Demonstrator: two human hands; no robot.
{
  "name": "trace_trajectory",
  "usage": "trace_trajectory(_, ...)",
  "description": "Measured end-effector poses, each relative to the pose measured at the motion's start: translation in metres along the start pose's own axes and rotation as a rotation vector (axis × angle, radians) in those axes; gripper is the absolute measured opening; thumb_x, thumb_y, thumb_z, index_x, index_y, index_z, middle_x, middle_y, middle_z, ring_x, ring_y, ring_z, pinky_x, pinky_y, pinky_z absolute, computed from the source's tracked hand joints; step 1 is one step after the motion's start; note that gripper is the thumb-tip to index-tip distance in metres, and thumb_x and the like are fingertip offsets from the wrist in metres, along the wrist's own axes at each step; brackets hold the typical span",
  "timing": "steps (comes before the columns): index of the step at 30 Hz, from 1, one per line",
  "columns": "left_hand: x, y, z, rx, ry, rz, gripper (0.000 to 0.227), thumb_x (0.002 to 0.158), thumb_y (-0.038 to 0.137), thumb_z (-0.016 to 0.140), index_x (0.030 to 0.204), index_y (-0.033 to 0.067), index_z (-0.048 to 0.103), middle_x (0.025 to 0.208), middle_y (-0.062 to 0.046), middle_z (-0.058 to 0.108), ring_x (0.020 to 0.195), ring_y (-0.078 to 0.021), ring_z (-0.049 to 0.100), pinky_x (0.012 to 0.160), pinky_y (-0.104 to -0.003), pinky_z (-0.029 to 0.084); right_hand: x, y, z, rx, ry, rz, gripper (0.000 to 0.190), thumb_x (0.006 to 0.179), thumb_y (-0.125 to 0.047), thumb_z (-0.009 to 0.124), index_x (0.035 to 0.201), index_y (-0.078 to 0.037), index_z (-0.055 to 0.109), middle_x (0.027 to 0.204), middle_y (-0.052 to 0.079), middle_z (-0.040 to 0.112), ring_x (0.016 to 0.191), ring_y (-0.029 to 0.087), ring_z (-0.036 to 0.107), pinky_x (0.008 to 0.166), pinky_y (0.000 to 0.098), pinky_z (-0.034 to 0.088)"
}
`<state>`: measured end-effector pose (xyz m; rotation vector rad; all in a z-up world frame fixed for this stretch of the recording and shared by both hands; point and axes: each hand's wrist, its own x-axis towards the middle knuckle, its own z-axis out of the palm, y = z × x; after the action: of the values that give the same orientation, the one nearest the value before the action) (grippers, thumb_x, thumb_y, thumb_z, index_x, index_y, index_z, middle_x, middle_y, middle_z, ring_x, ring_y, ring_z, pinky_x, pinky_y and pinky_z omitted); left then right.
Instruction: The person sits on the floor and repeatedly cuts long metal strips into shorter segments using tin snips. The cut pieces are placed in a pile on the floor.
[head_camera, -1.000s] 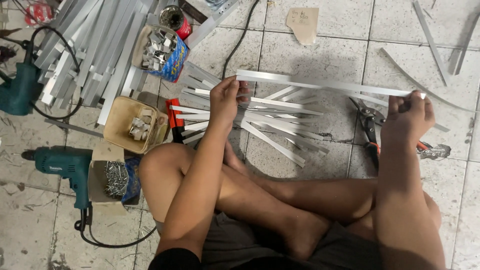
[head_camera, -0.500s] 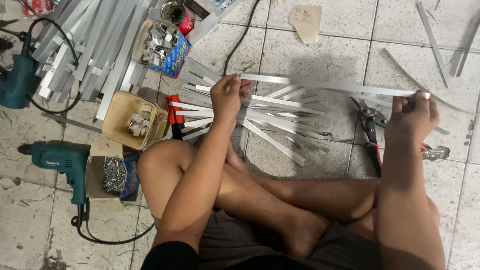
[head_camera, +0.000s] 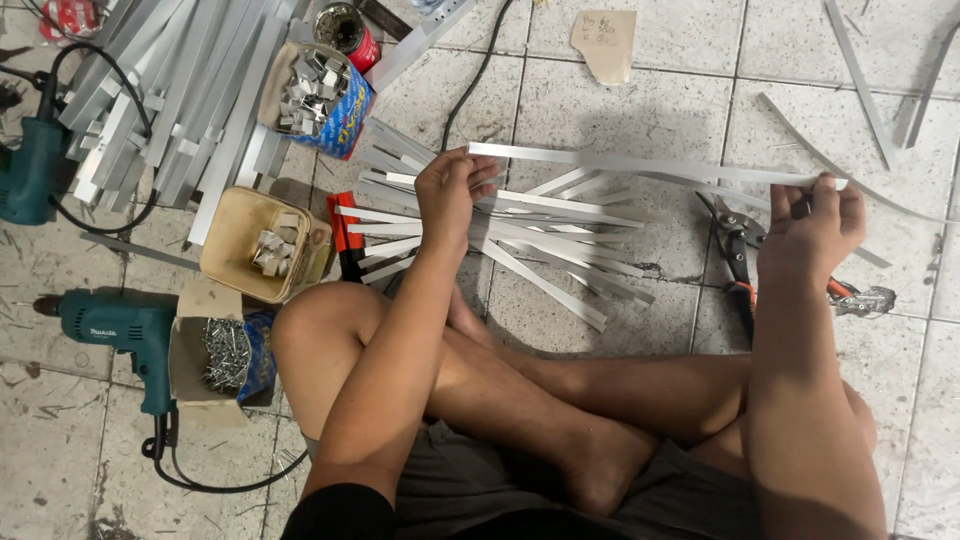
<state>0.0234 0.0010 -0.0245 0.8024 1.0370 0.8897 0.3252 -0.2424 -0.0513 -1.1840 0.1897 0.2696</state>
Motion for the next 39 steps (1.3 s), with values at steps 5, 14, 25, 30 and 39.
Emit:
trace_trajectory(5,0.0,-0.003,-0.003,0.068,-0.025,0.087,0.009,0.097,0.009,0.063,0.1,0.0017,0.069,0.088,-0.016,0.077,0.081,-0.0223,0.077,0.064,-0.028,0.062,-0.006,0.0,0.001,0.013,-0.057,-0.011,0.027,0.104,-0.006,0.062,0.082,-0.014,0.049,0.082,0.004,0.057,0.073,0.012,0.06,0.076,0.0282,0.071)
trace_trajectory(14,0.003,0.006,-0.003,0.043,0.087,0.063,0.007,0.098,-0.002,0.061,0.095,-0.0006,0.067,0.084,-0.015,0.075,0.075,-0.0211,0.076,0.059,-0.025,0.063,-0.028,0.008,0.009,-0.16,-0.001,0.206,0.012,0.094,0.004,0.067,0.088,-0.006,0.063,0.078,0.009,0.066,0.078,0.019,0.072,0.077,0.0296,0.071)
trace_trajectory(25,0.027,-0.011,-0.021,-0.085,0.112,0.127,0.01,0.094,0.006,0.057,0.093,0.0092,0.066,0.077,-0.015,0.072,0.072,-0.0279,0.079,0.061,-0.033,0.068,-0.008,0.041,-0.006,-0.074,-0.023,0.282,0.025,0.095,-0.006,0.072,0.116,-0.006,0.06,0.095,0.009,0.067,0.09,0.022,0.078,0.093,0.0407,0.067)
trace_trajectory(30,0.028,-0.01,-0.022,-0.048,0.152,0.18,0.011,0.094,0.008,0.057,0.093,0.007,0.067,0.076,-0.015,0.072,0.072,-0.0266,0.079,0.062,-0.034,0.069,-0.021,0.026,0.002,-0.067,-0.16,0.214,0.011,0.099,-0.014,0.071,0.108,-0.013,0.066,0.096,0.002,0.071,0.093,0.016,0.077,0.087,0.0298,0.069)
trace_trajectory(39,0.021,-0.003,-0.022,0.024,0.133,0.21,0.013,0.095,0.009,0.056,0.092,0.0057,0.068,0.076,-0.014,0.071,0.073,-0.026,0.079,0.065,-0.034,0.069,-0.005,0.04,-0.004,-0.013,-0.164,0.229,0.006,0.098,-0.013,0.073,0.097,-0.011,0.068,0.093,0.005,0.072,0.092,0.018,0.077,0.084,0.0314,0.068)
